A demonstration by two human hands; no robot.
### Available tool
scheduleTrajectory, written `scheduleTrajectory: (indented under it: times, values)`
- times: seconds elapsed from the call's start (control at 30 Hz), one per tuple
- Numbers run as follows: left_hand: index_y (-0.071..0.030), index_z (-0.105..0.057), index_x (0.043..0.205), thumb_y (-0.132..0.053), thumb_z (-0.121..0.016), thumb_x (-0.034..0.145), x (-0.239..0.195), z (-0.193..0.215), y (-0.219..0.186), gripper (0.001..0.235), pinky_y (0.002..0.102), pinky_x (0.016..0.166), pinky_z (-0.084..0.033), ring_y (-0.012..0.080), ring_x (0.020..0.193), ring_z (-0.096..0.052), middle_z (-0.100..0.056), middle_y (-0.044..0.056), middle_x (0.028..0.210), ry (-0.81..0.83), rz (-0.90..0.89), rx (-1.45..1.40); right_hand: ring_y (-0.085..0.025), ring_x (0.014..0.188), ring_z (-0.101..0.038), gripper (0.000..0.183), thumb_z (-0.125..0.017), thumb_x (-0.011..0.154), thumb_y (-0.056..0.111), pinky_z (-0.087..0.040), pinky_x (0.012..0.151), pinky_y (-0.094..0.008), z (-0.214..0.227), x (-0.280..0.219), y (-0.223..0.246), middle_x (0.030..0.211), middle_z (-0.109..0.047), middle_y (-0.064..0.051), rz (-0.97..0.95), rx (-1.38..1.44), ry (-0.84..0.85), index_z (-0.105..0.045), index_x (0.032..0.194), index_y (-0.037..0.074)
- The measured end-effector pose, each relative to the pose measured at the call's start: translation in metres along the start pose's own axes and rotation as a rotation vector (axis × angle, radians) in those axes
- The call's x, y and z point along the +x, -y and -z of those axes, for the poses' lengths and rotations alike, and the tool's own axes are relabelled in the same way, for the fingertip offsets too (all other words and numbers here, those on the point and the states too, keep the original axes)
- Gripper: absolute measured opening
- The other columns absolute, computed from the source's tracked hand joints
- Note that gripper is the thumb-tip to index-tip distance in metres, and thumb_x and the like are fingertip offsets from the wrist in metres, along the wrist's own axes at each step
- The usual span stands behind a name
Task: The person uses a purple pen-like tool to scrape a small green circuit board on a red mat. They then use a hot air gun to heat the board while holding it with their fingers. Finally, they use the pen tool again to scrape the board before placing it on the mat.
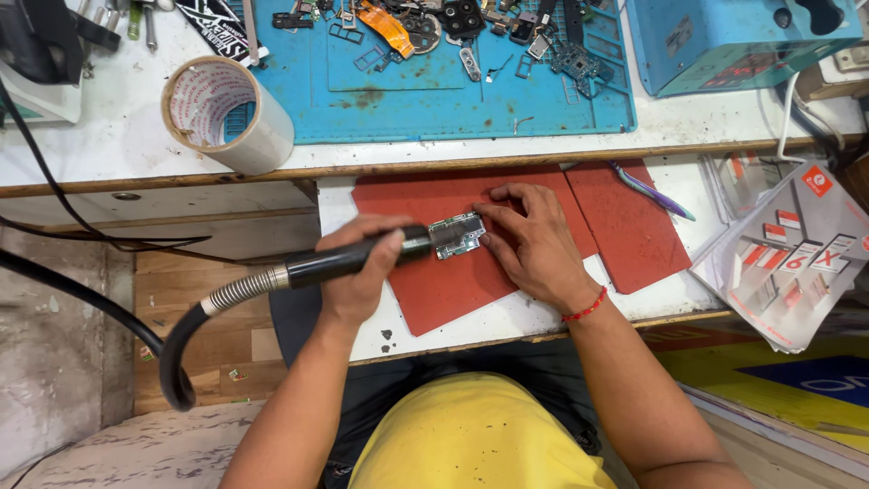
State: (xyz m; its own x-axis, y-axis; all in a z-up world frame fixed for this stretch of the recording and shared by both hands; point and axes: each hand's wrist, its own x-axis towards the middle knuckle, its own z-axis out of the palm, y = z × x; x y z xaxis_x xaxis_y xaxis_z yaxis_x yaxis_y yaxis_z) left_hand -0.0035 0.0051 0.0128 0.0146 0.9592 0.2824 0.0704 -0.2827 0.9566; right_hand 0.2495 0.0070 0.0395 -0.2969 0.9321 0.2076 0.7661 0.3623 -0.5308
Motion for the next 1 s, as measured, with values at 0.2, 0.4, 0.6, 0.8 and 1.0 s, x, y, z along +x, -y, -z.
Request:
scheduleTrajectory:
  times: [0.2, 0.4, 0.6, 0.8, 1.0]
  values:
    - [0.000, -0.075, 0.107, -0.026, -0.070, 0.099, -0.0004, 0.0000, -0.0005, 0.027, 0.028, 0.082, -0.056, 0.0160, 0.088, -0.071, -0.075, 0.011, 0.097, -0.015, -0.008, -0.009, -0.033, 0.121, -0.052, 0.037, -0.075, 0.088, 0.017, -0.044, 0.104, -0.045, 0.0005, 0.0003, -0.0001, 0.131, -0.059, -0.010, -0.003, 0.002, 0.005, -0.072, 0.125, 0.014]
    - [-0.001, -0.076, 0.105, -0.025, -0.069, 0.098, -0.0019, -0.0002, -0.0040, 0.026, 0.027, 0.078, -0.055, 0.0150, 0.082, -0.069, -0.075, 0.009, 0.094, -0.032, 0.052, -0.013, -0.032, 0.120, -0.052, 0.037, -0.075, 0.089, 0.017, -0.045, 0.104, -0.045, 0.0009, 0.0002, 0.0011, 0.131, -0.059, -0.010, -0.010, 0.003, 0.002, -0.072, 0.125, 0.014]
    - [-0.001, -0.075, 0.106, -0.023, -0.069, 0.099, -0.0012, -0.0010, -0.0039, 0.024, 0.027, 0.082, -0.057, 0.0150, 0.088, -0.071, -0.076, 0.008, 0.096, -0.055, 0.040, -0.018, -0.033, 0.120, -0.051, 0.037, -0.075, 0.089, 0.017, -0.044, 0.104, -0.045, 0.0009, 0.0006, 0.0011, 0.130, -0.059, -0.010, -0.010, -0.008, 0.005, -0.072, 0.125, 0.013]
    - [-0.001, -0.077, 0.105, -0.023, -0.069, 0.097, -0.0030, 0.0004, -0.0024, 0.025, 0.027, 0.077, -0.056, 0.0145, 0.082, -0.071, -0.076, 0.008, 0.092, -0.034, 0.019, 0.042, -0.033, 0.121, -0.051, 0.036, -0.075, 0.089, 0.016, -0.044, 0.104, -0.045, 0.0014, 0.0005, 0.0012, 0.130, -0.059, -0.010, -0.006, -0.011, 0.008, -0.072, 0.125, 0.012]
    - [-0.002, -0.076, 0.105, -0.022, -0.070, 0.098, -0.0046, -0.0009, 0.0013, 0.022, 0.027, 0.077, -0.057, 0.0139, 0.082, -0.070, -0.076, 0.008, 0.093, -0.031, 0.012, 0.002, -0.034, 0.121, -0.052, 0.036, -0.076, 0.089, 0.015, -0.045, 0.103, -0.045, 0.0008, -0.0002, 0.0004, 0.130, -0.060, -0.011, 0.007, 0.001, -0.004, -0.072, 0.125, 0.012]
